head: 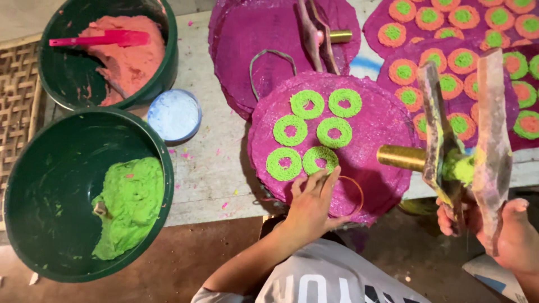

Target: The person prepares colorful dough items by hand and using a small hand-held extruder tool, placing small green dough rings onto larger pink circular dough bases on a table.

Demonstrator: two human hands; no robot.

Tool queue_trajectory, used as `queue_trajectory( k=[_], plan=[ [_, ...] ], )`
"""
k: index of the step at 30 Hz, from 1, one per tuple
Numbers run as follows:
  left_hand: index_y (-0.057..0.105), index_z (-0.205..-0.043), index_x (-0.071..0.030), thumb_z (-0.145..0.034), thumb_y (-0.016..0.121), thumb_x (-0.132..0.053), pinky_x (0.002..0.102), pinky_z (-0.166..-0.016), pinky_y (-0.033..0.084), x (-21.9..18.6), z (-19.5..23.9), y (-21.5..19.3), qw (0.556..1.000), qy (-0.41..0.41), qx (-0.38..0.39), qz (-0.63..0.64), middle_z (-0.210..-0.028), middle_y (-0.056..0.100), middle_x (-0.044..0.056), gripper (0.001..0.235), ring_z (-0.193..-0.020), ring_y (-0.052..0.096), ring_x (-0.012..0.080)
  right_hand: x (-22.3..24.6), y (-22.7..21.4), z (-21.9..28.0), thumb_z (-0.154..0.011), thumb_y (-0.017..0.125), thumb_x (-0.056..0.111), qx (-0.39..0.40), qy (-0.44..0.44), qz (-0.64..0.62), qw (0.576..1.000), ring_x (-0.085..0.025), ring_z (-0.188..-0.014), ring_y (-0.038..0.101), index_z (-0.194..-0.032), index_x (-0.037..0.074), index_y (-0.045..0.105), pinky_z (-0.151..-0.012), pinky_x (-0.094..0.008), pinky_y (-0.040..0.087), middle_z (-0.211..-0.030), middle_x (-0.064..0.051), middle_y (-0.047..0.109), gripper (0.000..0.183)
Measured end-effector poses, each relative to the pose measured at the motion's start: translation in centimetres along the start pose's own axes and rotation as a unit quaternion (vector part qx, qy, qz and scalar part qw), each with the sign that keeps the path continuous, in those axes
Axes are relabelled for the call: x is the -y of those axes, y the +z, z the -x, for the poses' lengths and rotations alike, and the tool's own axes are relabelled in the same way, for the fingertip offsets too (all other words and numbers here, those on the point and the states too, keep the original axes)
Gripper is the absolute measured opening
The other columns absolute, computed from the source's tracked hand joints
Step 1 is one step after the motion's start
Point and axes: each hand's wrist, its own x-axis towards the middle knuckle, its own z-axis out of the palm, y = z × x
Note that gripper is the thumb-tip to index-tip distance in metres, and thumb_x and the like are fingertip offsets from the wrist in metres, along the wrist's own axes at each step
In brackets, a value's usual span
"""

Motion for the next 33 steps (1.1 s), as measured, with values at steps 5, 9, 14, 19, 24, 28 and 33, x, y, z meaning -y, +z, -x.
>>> queue_trajectory(
  k=[5, 9, 14, 19, 24, 28, 33],
  plan=[
    [0.032, -0.153, -0.001, -0.069, 0.089, -0.043, 0.059, -0.114, 0.018, 0.9, 2.4, 0.3, 0.995, -0.046, -0.091, -0.011, -0.153, 0.039, 0.028, 0.11, -0.145, 0.03, 0.0386, -0.1, 0.3, 1.0, -0.075, 0.034, 0.096, -0.015, -0.002, 0.013, 1.0, -0.031, -0.078, 0.061, -0.124, -0.011, 0.055, -0.069, -0.042, 0.045, -0.091, -0.02, 0.064, 0.12],
    [0.022, -0.155, 0.002, -0.078, 0.081, -0.02, 0.049, -0.114, 0.024, 5.1, 6.0, 2.6, 0.927, -0.189, -0.297, 0.133, -0.152, 0.032, 0.029, 0.099, -0.14, 0.031, 0.034, -0.4, 0.4, 0.2, -0.078, 0.036, 0.094, -0.015, 0.011, 0.0, 1.0, -0.032, -0.078, 0.061, -0.128, -0.01, 0.054, -0.068, -0.043, 0.046, -0.092, -0.021, 0.065, 0.117],
    [0.028, -0.162, -0.011, -0.09, 0.056, 0.002, 0.036, -0.089, 0.049, 10.9, 7.3, 7.4, 0.748, -0.36, -0.235, 0.506, -0.13, 0.057, 0.016, 0.078, -0.106, 0.054, 0.0235, 0.0, 1.9, -2.4, -0.078, 0.037, 0.091, 0.025, 0.002, -0.012, 1.0, -0.028, -0.079, 0.061, -0.124, -0.009, 0.057, -0.07, -0.042, 0.049, -0.092, -0.017, 0.064, 0.111],
    [0.041, -0.155, -0.007, -0.085, 0.054, 0.005, 0.031, -0.107, 0.044, 23.5, 2.2, 4.1, 0.835, -0.28, -0.163, 0.444, -0.142, 0.06, 0.012, 0.071, -0.127, 0.057, 0.0235, 0.2, 4.4, -6.6, -0.088, 0.038, 0.086, 0.104, -0.015, 0.001, 0.994, -0.028, -0.079, 0.06, -0.124, -0.005, 0.054, -0.071, -0.043, 0.05, -0.091, -0.016, 0.062, 0.099],
    [0.059, -0.137, -0.001, -0.1, 0.052, -0.005, 0.029, -0.105, 0.046, 27.2, -4.8, 0.5, 0.94, -0.212, -0.111, 0.245, -0.13, 0.067, 0.017, 0.038, -0.121, 0.064, 0.0257, 0.4, 7.1, -10.7, -0.086, 0.031, 0.08, 0.127, 0.067, 0.068, 0.987, -0.024, -0.074, 0.063, -0.114, -0.001, 0.061, -0.07, -0.04, 0.051, -0.084, -0.012, 0.066, 0.091],
    [0.052, -0.149, -0.002, -0.103, 0.056, -0.034, 0.038, -0.12, 0.032, 17.0, -4.9, -4.2, 0.784, -0.062, -0.278, 0.552, -0.15, 0.056, 0.014, 0.056, -0.142, 0.048, 0.0289, 2.7, 10.5, -12.4, -0.097, 0.025, 0.071, 0.237, 0.102, 0.16, 0.953, -0.023, -0.07, 0.063, -0.097, -0.002, 0.067, -0.069, -0.038, 0.052, -0.076, -0.011, 0.068, 0.085],
    [0.056, -0.137, -0.007, -0.107, 0.046, -0.059, 0.044, -0.118, 0.038, 8.9, -4.8, -8.1, 0.388, 0.133, -0.17, 0.896, -0.116, 0.062, 0.007, 0.061, -0.118, 0.058, 0.0265, 8.2, 15.2, -13.2, -0.095, 0.024, 0.066, 0.302, 0.294, 0.269, 0.866, -0.022, -0.07, 0.066, -0.093, 0.0, 0.068, -0.068, -0.037, 0.057, -0.074, -0.01, 0.067, 0.08]
  ],
)
